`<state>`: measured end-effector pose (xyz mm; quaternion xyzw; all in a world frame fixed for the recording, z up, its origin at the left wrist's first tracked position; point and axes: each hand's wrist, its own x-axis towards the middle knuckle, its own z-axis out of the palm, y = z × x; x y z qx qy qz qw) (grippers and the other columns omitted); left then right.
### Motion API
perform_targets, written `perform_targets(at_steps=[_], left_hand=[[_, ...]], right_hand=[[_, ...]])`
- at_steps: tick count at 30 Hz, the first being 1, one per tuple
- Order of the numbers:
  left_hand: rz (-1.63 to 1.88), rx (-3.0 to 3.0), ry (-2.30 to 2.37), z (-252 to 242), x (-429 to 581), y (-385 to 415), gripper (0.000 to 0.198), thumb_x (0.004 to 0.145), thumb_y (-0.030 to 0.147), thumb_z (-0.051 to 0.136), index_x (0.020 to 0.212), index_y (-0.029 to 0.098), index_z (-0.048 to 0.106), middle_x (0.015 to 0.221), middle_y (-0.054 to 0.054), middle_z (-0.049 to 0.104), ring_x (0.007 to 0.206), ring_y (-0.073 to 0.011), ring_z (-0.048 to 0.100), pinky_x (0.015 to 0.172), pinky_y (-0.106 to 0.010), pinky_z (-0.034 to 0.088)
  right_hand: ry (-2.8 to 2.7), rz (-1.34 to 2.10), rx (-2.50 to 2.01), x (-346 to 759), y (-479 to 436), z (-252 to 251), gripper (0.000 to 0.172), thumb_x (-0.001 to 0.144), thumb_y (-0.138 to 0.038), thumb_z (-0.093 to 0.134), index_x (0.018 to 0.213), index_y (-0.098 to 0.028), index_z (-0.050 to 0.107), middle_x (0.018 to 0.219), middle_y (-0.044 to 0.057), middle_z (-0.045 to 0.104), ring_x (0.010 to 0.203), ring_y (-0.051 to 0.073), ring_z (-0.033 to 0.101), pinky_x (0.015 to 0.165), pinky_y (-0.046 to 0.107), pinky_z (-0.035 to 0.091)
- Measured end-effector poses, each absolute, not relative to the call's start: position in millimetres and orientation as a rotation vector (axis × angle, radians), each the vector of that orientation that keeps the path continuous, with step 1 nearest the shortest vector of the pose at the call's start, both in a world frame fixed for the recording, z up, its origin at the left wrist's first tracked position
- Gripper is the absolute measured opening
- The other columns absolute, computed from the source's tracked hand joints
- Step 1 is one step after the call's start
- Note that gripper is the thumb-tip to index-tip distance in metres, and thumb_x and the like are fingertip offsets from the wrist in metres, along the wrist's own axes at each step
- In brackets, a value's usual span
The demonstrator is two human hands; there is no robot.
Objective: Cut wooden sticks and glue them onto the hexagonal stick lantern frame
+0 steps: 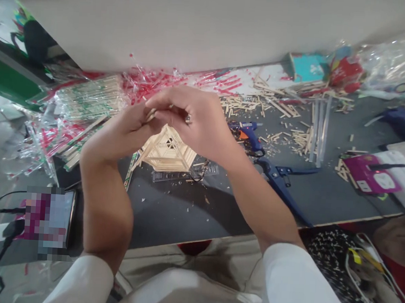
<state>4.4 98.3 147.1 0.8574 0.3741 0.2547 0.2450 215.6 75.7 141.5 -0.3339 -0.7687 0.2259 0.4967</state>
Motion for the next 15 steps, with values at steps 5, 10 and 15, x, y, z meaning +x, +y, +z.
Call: perform_targets(at_steps=[5, 10, 15], left_hand=[[0.558, 2.368, 1.150, 149.5, 11.3, 96.5, 0.014, 0.109, 0.028, 0.055, 0.106, 0.023, 0.068, 0.087, -0.002, 0.067, 0.082, -0.0199, 0.064, 0.075, -0.033, 0.052], [0.527, 2.431, 1.344, 151.7, 27.3, 92.7, 0.020, 0.109, 0.030, 0.054, 0.097, 0.024, 0.070, 0.083, -0.004, 0.068, 0.083, -0.0227, 0.065, 0.080, -0.038, 0.053], [0.527, 2.451, 1.370, 150.7, 24.0, 95.5, 0.025, 0.110, 0.031, 0.053, 0.095, 0.023, 0.071, 0.080, -0.003, 0.068, 0.076, -0.0212, 0.062, 0.077, -0.037, 0.051]], right_hand=[[-1.905, 0.621, -0.960, 226.1, 82.1, 138.8, 0.012, 0.101, -0.025, 0.076, 0.102, -0.033, 0.085, 0.107, 0.000, 0.085, 0.100, 0.024, 0.078, 0.095, 0.044, 0.066], [-1.848, 0.720, -1.004, 236.6, 87.4, 140.4, 0.017, 0.099, -0.024, 0.075, 0.095, -0.039, 0.083, 0.102, -0.002, 0.084, 0.098, 0.026, 0.078, 0.096, 0.047, 0.066], [-1.796, 0.658, -0.988, 244.6, 99.3, 133.9, 0.009, 0.096, -0.022, 0.075, 0.094, -0.029, 0.081, 0.091, 0.000, 0.080, 0.085, 0.022, 0.074, 0.081, 0.042, 0.061]])
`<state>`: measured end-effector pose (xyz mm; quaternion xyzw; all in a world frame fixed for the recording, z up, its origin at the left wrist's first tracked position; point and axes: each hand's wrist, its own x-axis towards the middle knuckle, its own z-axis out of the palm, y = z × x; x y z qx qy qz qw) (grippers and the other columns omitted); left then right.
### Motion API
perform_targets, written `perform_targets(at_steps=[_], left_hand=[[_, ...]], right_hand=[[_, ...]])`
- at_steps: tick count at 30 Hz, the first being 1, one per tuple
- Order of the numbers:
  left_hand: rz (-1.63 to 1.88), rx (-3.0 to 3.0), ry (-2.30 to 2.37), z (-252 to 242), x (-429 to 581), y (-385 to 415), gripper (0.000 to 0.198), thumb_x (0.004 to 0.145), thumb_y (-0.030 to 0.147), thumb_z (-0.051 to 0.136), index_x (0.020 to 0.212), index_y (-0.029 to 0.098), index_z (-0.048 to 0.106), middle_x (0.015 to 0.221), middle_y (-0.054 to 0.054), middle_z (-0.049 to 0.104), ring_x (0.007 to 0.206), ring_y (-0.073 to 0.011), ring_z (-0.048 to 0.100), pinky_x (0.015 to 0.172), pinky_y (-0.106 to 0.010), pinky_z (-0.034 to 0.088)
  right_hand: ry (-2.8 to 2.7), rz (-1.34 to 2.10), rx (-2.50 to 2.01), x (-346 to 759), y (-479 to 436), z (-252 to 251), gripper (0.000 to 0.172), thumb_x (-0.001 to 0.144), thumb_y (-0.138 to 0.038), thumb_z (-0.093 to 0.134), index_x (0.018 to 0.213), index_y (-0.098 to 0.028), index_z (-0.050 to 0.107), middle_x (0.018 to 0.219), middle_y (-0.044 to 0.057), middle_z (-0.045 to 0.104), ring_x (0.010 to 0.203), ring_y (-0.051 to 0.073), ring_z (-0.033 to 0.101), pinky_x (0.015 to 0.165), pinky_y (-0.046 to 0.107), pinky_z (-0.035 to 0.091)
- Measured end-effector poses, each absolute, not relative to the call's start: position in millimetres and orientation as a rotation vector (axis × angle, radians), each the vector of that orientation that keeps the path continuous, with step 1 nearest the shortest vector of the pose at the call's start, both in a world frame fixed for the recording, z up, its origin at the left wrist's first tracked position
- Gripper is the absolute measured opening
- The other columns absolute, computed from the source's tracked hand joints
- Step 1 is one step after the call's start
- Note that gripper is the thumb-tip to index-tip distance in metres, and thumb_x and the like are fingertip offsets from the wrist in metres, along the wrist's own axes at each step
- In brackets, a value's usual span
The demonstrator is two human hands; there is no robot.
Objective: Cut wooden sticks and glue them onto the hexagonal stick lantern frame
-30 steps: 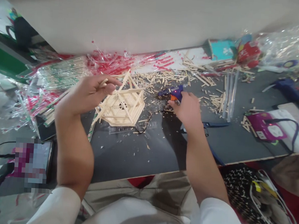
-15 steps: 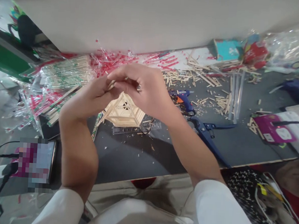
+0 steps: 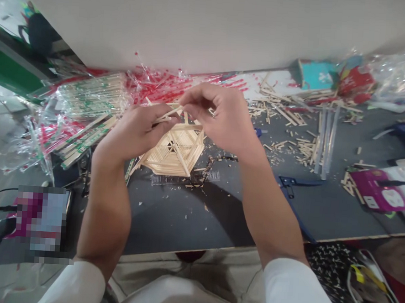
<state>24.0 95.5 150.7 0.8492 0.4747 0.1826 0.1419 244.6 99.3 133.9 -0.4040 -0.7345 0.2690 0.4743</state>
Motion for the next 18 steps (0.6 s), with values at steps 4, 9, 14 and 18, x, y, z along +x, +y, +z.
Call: perform_targets(at_steps=[4, 9, 14, 18], left_hand=[[0.590, 2.403, 1.442, 152.6, 15.9, 96.7, 0.023, 0.109, 0.032, 0.055, 0.103, 0.023, 0.076, 0.073, -0.001, 0.064, 0.070, -0.0191, 0.058, 0.073, -0.035, 0.049], [0.739, 2.332, 1.417, 154.0, 16.6, 95.1, 0.021, 0.106, 0.030, 0.062, 0.116, 0.023, 0.079, 0.073, 0.000, 0.063, 0.070, -0.0185, 0.060, 0.075, -0.035, 0.051], [0.768, 2.327, 1.421, 150.7, 21.6, 95.9, 0.021, 0.107, 0.034, 0.063, 0.112, 0.025, 0.081, 0.065, 0.002, 0.060, 0.061, -0.0172, 0.053, 0.070, -0.035, 0.048], [0.777, 2.336, 1.442, 147.0, 23.8, 97.2, 0.020, 0.106, 0.034, 0.064, 0.109, 0.023, 0.081, 0.070, 0.000, 0.066, 0.065, -0.0173, 0.056, 0.070, -0.034, 0.047]], right_hand=[[-1.730, 0.634, -1.145, 259.8, 107.5, 131.8, 0.007, 0.099, -0.035, 0.075, 0.096, -0.029, 0.077, 0.091, 0.002, 0.077, 0.084, 0.022, 0.073, 0.083, 0.041, 0.062], [-1.668, 0.582, -1.191, 277.5, 110.4, 131.8, 0.015, 0.095, -0.042, 0.082, 0.095, -0.028, 0.075, 0.090, 0.005, 0.077, 0.082, 0.021, 0.070, 0.082, 0.040, 0.062], [-1.630, 0.585, -1.255, 276.5, 103.6, 137.7, 0.013, 0.092, -0.042, 0.078, 0.092, -0.029, 0.075, 0.090, 0.003, 0.078, 0.083, 0.023, 0.073, 0.083, 0.043, 0.064], [-1.671, 0.601, -1.264, 272.2, 100.7, 139.7, 0.015, 0.095, -0.042, 0.073, 0.098, -0.028, 0.075, 0.094, 0.005, 0.077, 0.088, 0.025, 0.075, 0.084, 0.044, 0.064]])
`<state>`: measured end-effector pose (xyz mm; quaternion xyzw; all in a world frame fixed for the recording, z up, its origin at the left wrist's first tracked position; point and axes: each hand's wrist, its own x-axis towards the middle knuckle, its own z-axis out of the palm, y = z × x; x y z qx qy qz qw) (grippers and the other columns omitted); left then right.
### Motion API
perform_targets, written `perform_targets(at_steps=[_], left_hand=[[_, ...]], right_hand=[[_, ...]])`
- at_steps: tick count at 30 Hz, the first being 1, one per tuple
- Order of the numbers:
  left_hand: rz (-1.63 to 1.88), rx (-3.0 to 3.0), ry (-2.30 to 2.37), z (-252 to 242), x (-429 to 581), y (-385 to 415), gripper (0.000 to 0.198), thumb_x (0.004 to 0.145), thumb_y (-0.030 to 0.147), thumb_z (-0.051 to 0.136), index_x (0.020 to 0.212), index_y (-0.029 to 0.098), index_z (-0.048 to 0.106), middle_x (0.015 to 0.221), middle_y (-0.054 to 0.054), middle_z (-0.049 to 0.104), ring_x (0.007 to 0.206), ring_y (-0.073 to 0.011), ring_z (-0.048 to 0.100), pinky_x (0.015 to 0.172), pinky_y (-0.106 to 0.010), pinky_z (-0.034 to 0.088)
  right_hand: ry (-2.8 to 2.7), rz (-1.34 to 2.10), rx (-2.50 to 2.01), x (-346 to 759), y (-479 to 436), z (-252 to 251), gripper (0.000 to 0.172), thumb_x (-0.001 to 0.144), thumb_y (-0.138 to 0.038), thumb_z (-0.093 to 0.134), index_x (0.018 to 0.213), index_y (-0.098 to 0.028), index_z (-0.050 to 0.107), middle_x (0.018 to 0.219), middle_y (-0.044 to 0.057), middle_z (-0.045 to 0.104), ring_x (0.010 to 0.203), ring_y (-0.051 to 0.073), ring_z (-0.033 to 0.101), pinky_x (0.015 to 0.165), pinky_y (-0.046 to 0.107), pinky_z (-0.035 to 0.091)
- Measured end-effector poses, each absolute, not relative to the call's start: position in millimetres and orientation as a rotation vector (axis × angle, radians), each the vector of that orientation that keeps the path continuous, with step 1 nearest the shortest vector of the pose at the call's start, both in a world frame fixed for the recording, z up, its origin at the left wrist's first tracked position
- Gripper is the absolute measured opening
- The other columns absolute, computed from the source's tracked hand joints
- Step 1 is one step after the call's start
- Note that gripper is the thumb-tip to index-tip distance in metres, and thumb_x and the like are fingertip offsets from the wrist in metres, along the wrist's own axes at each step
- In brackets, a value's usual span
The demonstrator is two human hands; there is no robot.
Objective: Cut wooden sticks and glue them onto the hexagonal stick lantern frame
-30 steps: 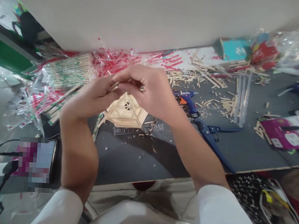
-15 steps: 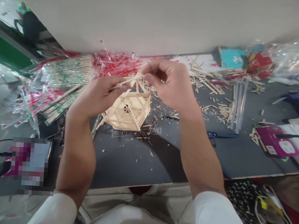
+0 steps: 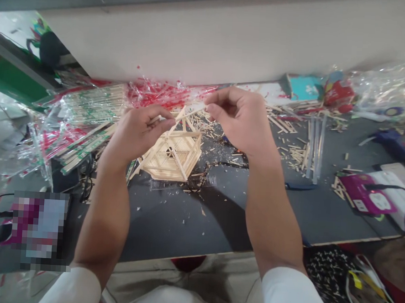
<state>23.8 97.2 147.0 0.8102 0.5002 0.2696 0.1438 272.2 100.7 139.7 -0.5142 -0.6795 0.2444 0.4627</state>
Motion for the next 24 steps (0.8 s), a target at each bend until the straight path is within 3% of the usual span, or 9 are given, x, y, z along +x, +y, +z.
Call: perform_targets(at_steps=[7, 15, 24], left_hand=[[0.728, 2.383, 1.456, 142.6, 29.3, 98.4, 0.016, 0.106, 0.033, 0.068, 0.107, 0.021, 0.078, 0.077, -0.001, 0.070, 0.075, -0.0193, 0.064, 0.074, -0.035, 0.048], [0.563, 2.462, 1.438, 138.4, 33.0, 101.8, 0.018, 0.105, 0.031, 0.065, 0.109, 0.021, 0.080, 0.098, -0.007, 0.082, 0.089, -0.0231, 0.071, 0.087, -0.037, 0.053], [0.439, 2.492, 1.453, 134.4, 31.4, 106.4, 0.014, 0.100, 0.028, 0.073, 0.109, 0.021, 0.081, 0.093, -0.006, 0.079, 0.082, -0.0225, 0.069, 0.088, -0.039, 0.053]], right_hand=[[-1.810, 0.559, -1.299, 279.6, 103.9, 135.9, 0.005, 0.094, -0.030, 0.071, 0.095, -0.028, 0.075, 0.098, 0.004, 0.078, 0.095, 0.024, 0.076, 0.091, 0.041, 0.064], [-1.990, 0.510, -1.456, 285.5, 100.0, 136.8, 0.009, 0.090, -0.019, 0.071, 0.091, -0.024, 0.078, 0.089, 0.005, 0.080, 0.085, 0.025, 0.077, 0.091, 0.046, 0.065], [-2.072, 0.567, -1.520, 288.7, 105.4, 132.1, 0.011, 0.090, -0.021, 0.072, 0.088, -0.026, 0.082, 0.081, 0.004, 0.078, 0.085, 0.026, 0.077, 0.087, 0.046, 0.063]])
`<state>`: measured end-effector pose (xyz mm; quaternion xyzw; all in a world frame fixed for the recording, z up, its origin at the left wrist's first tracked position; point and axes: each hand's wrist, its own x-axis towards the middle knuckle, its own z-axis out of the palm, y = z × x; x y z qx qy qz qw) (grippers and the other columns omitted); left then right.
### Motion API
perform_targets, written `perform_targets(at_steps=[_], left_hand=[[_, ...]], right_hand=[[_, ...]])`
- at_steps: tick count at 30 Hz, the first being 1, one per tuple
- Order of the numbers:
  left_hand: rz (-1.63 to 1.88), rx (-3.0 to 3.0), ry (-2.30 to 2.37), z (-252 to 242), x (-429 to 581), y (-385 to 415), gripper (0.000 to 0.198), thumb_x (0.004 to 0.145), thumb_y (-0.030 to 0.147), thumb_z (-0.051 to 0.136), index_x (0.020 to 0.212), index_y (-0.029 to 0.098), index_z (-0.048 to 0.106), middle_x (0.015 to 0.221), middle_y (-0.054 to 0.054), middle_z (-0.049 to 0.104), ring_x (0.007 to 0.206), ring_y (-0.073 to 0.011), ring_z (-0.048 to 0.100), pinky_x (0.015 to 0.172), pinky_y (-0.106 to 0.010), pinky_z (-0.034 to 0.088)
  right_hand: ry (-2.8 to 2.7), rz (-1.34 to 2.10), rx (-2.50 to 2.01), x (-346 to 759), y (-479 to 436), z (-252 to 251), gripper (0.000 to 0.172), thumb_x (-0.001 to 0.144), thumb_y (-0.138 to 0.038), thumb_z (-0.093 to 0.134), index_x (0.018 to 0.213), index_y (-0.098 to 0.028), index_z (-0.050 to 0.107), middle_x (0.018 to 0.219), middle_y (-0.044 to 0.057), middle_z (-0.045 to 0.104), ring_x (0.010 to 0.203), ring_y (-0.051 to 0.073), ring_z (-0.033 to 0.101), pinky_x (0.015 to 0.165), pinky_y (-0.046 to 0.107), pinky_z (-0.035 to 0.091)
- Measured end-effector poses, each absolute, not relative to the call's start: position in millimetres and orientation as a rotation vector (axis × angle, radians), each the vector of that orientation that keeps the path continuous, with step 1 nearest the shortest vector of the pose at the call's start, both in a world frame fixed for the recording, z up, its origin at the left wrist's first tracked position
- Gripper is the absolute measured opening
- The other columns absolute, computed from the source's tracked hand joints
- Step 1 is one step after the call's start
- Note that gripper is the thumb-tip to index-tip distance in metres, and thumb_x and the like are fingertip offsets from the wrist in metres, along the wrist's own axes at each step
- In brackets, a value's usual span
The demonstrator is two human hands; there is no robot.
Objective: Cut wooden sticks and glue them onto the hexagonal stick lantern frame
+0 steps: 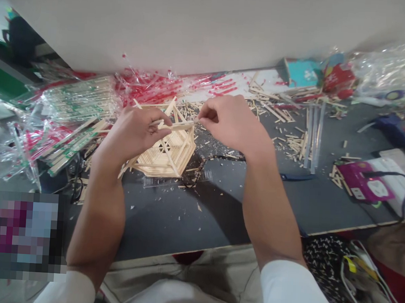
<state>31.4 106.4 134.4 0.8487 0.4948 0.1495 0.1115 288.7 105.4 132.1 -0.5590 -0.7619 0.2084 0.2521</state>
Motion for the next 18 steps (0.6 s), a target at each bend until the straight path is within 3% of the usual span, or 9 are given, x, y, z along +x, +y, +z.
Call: perform_targets(at_steps=[18], left_hand=[[0.328, 2.516, 1.506, 136.7, 35.5, 105.9, 0.012, 0.103, 0.028, 0.074, 0.112, 0.021, 0.078, 0.105, -0.009, 0.082, 0.093, -0.0265, 0.073, 0.091, -0.041, 0.054]], right_hand=[[-2.079, 0.526, -1.525, 287.8, 107.0, 125.9, 0.007, 0.092, -0.027, 0.078, 0.086, -0.028, 0.081, 0.076, 0.005, 0.076, 0.081, 0.029, 0.074, 0.084, 0.049, 0.060]])
